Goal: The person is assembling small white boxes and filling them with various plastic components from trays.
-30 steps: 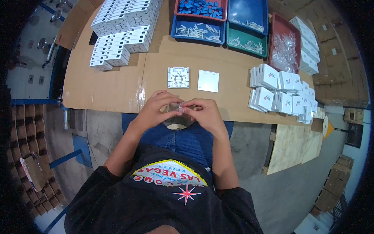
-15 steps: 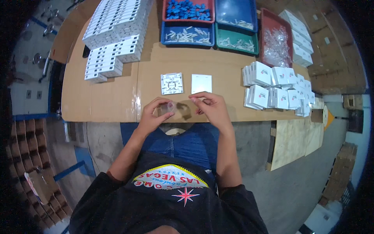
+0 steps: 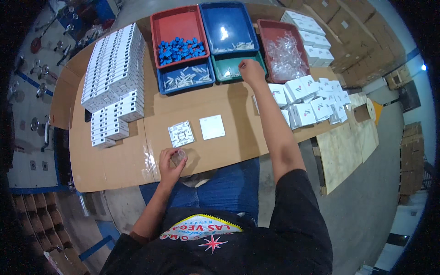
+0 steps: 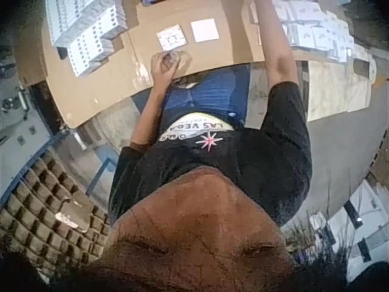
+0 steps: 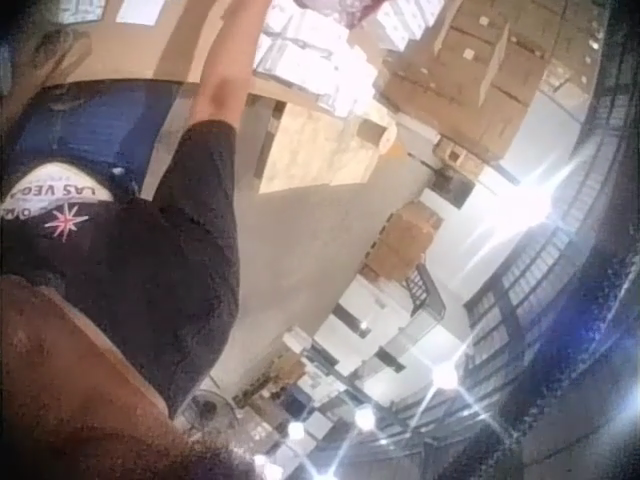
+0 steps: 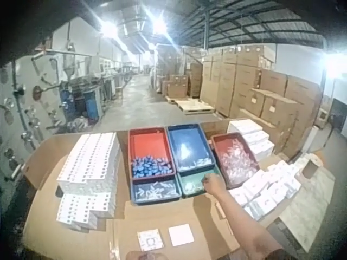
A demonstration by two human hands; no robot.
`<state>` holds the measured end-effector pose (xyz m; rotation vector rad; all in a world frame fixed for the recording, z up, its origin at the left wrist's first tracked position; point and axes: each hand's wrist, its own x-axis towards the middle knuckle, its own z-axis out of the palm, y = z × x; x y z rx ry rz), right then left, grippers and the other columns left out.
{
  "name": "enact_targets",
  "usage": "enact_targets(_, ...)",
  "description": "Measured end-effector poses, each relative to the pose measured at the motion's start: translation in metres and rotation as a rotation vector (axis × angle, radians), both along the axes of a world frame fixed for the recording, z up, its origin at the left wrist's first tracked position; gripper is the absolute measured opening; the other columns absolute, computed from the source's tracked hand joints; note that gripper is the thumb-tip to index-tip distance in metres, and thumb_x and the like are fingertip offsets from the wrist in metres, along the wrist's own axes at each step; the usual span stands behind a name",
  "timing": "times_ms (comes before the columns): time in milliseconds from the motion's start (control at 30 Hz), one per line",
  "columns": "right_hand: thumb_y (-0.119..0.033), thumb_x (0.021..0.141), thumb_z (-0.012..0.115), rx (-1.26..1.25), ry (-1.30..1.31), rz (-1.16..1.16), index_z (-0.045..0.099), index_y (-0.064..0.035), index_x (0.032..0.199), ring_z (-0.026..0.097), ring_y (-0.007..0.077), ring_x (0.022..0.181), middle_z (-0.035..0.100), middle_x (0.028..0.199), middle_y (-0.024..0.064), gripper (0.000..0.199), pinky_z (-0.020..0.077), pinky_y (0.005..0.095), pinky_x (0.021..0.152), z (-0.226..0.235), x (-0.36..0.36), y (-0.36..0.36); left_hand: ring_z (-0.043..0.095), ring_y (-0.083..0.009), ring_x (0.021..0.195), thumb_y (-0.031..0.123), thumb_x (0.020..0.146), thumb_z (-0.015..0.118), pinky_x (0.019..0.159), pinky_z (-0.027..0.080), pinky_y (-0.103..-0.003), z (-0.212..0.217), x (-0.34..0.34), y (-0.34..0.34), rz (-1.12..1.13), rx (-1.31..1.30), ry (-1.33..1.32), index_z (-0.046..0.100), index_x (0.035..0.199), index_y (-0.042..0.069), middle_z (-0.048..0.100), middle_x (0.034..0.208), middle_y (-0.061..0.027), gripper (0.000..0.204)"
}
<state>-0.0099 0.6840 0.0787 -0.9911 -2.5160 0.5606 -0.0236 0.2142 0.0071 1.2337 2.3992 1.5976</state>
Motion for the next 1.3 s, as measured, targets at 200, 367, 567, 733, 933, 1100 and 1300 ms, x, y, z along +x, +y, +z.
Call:
enact_targets(200, -0.024, 0.085, 0.075, 0.075, -0.153, 0.068, 0.077, -0.0127, 0.098, 0.072, 0.0342, 0.096, 0.076, 0.099, 0.0132, 0.017, 0.0568, 0.0468, 0.083, -0.031, -0.042, 0.009, 0.063, -0.0269, 0.091, 0.011, 0.074, 0.086, 0.083, 0.047, -0.038, 0.006, -0.001, 0.002, 0.024, -0.015, -0.012, 0.068, 0.107, 0.004, 0.068, 0.099, -0.0098, 0.037)
enact_targets(367, -0.029, 0.083, 0.077, 0.067, -0.213, 0.005, 0.077, -0.0104, 0.099, 0.071, 0.0371, 0.098, 0.076, 0.1, 0.0158, 0.025, 0.0568, 0.0484, 0.084, -0.039, -0.059, 0.007, 0.063, -0.0262, 0.092, 0.012, 0.074, 0.086, 0.084, 0.046, -0.038, 0.006, -0.001, 0.004, 0.022, -0.044, -0.003, 0.068, 0.107, 0.005, 0.068, 0.1, -0.009, 0.038)
enact_targets(567, -0.021, 0.081, 0.071, -0.157, -0.056, -0.091, 0.078, -0.012, 0.096, 0.072, 0.0368, 0.099, 0.076, 0.1, 0.0174, 0.018, 0.0576, 0.0472, 0.085, -0.054, -0.065, 0.022, 0.064, -0.0257, 0.093, 0.012, 0.074, 0.086, 0.085, 0.045, -0.038, 0.007, 0.001, 0.004, 0.02, -0.038, -0.008, 0.069, 0.108, 0.006, 0.069, 0.101, -0.009, 0.038)
enact_targets(733, -0.023, 0.082, 0.073, -0.172, 0.193, -0.08, 0.079, -0.0131, 0.098, 0.07, 0.0379, 0.099, 0.075, 0.101, 0.0178, 0.02, 0.0557, 0.0457, 0.085, -0.052, -0.056, 0.023, 0.064, -0.0267, 0.092, 0.012, 0.074, 0.086, 0.084, 0.046, -0.038, 0.004, 0.003, 0.001, 0.043, -0.031, 0.001, 0.069, 0.108, 0.005, 0.069, 0.1, -0.0095, 0.038)
enact_targets(933, -0.023, 0.085, 0.077, 0.067, 0.429, -0.074, 0.079, -0.0129, 0.101, 0.07, 0.0332, 0.097, 0.074, 0.101, 0.015, 0.019, 0.0535, 0.0416, 0.086, -0.032, -0.033, 0.004, 0.065, -0.0277, 0.092, 0.016, 0.075, 0.087, 0.084, 0.047, -0.038, 0.001, -0.002, 0.002, 0.074, -0.063, 0.001, 0.07, 0.107, 0.005, 0.07, 0.099, -0.0096, 0.038)
enact_targets(1100, -0.01, 0.091, 0.076, -0.465, 0.558, 0.081, 0.074, -0.0012, 0.108, 0.063, 0.0065, 0.073, 0.074, 0.089, 0.0045, 0.019, 0.0478, 0.023, 0.063, 0.001, 0.009, -0.101, 0.065, -0.0263, 0.092, 0.02, 0.076, 0.086, 0.085, 0.046, -0.038, 0.013, -0.002, 0.004, 0.097, -0.046, -0.02, 0.072, 0.106, 0.007, 0.07, 0.097, -0.008, 0.036)
enact_targets(1300, -0.004, 0.091, 0.075, -0.862, 0.388, 0.253, 0.072, -0.0014, 0.102, 0.056, 0.0038, 0.069, 0.07, 0.09, 0.001, 0.012, 0.0458, 0.0202, 0.06, -0.014, 0.066, -0.242, 0.066, -0.0258, 0.093, 0.022, 0.076, 0.087, 0.086, 0.046, -0.038, 0.01, -0.003, 0.005, 0.074, -0.025, -0.016, 0.072, 0.107, 0.008, 0.071, 0.099, -0.0066, 0.037)
